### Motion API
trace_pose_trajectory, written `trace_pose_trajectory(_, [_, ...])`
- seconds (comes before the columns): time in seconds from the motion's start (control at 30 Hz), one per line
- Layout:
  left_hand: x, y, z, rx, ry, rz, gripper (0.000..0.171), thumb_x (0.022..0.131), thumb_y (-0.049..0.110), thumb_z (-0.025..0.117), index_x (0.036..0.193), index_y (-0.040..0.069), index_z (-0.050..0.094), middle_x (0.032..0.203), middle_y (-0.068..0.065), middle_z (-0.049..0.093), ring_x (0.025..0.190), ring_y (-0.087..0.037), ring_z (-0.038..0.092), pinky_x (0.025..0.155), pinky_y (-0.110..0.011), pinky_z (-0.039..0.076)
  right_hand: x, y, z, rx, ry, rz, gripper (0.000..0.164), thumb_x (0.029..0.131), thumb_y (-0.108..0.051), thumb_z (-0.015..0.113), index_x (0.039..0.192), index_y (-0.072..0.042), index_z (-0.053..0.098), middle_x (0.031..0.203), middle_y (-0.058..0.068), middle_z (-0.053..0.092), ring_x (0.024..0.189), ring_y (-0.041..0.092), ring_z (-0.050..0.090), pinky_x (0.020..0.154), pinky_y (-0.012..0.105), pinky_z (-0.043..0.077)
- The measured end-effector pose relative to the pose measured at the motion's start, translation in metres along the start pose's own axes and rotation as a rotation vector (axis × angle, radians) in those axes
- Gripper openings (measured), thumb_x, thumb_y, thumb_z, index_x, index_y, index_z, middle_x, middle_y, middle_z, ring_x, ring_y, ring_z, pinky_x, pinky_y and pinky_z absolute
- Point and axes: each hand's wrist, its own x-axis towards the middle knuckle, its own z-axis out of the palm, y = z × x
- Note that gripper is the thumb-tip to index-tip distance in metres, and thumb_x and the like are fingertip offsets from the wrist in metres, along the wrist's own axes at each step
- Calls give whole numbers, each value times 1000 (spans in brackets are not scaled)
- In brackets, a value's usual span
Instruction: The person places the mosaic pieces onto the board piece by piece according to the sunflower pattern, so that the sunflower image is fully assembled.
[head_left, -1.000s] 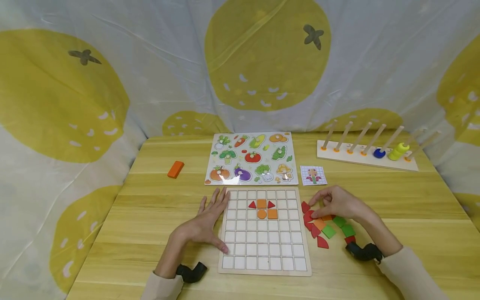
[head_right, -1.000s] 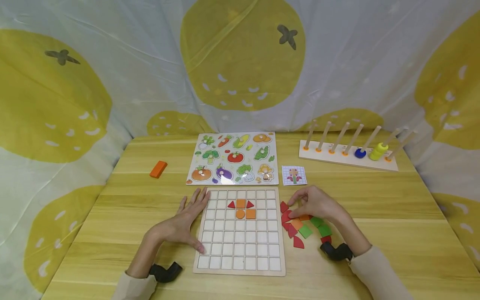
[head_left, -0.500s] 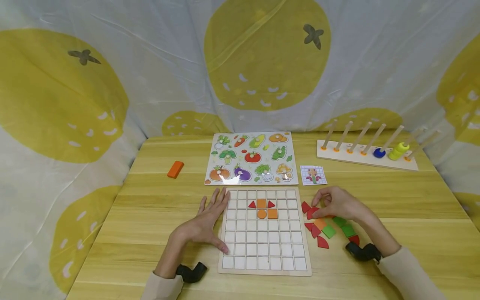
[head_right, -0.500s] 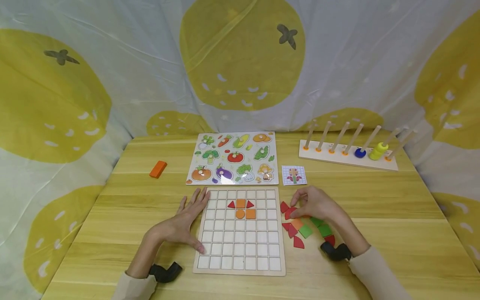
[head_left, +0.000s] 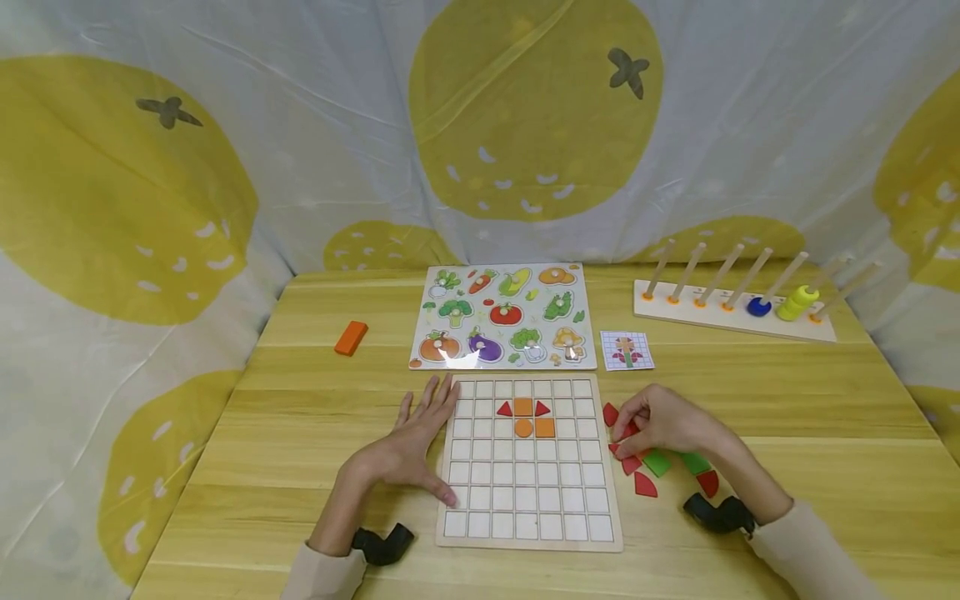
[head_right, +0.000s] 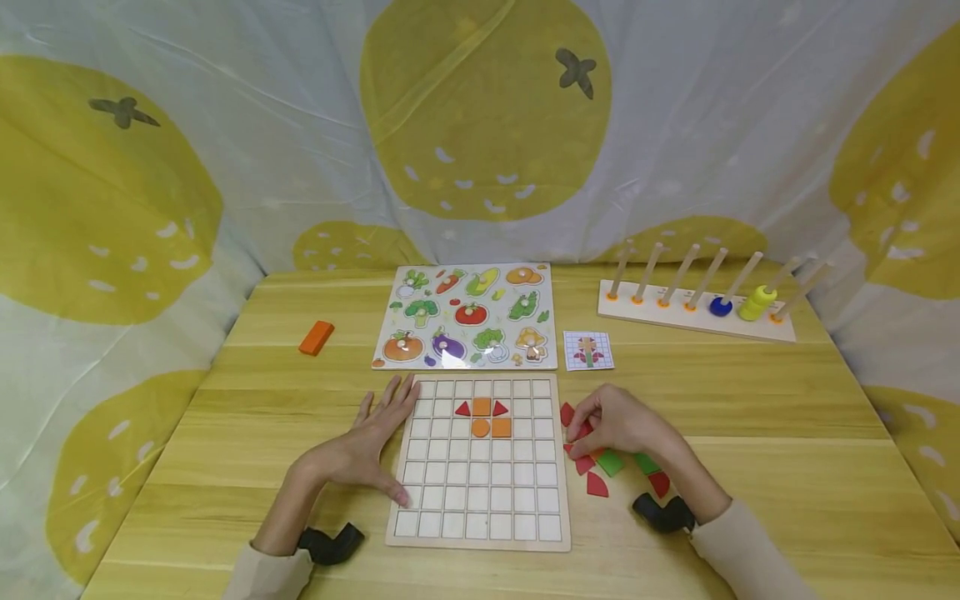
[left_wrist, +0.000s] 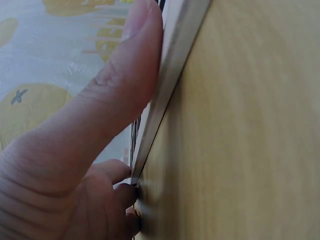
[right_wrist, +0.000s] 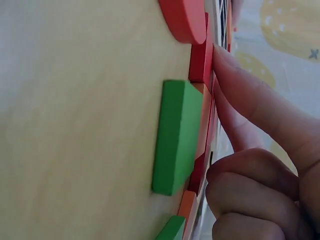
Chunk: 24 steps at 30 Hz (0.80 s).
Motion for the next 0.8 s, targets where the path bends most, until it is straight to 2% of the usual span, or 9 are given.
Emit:
trace_pose_trajectory(0.2, [0, 0, 0, 4, -1, 0, 155, 59, 47, 99, 166, 10, -7, 173, -10, -22, 160, -34, -22, 126, -63, -17, -1, 0, -5, -41, 57, 45, 14, 80, -17, 89, 87, -8, 81, 63, -4, 53, 57, 8, 41, 50, 19, 29])
trace_pose_trajectory(0.43, [0, 0, 0, 4, -4, 0, 155, 59, 48, 99, 166, 10, -7, 173, -10, -22, 160, -34, -22, 126, -63, -17, 1, -1, 0, -77, 55, -5, 20, 78, -14, 90, 89, -5, 77, 61, -5, 45, 55, 6, 40, 49, 19, 30])
trace_pose_trajectory(0.63, [1, -1, 1, 10, -3, 0, 156, 59, 48, 99, 166, 10, -8, 173, -10, -22, 160, -34, -22, 126, -63, -18, 0, -3, 1, -103, 95, 9, 17, 78, -12, 90, 88, -7, 77, 61, -5, 45, 55, 7, 40, 50, 19, 30])
trace_pose_trajectory(0.8, [1, -2, 1, 13, -2, 7, 156, 59, 48, 99, 166, 8, -7, 173, -11, -21, 160, -36, -21, 126, -64, -18, -3, -3, -4, -93, 71, 28, 21, 77, -11, 90, 94, -7, 77, 63, -3, 47, 57, 10, 41, 51, 20, 32])
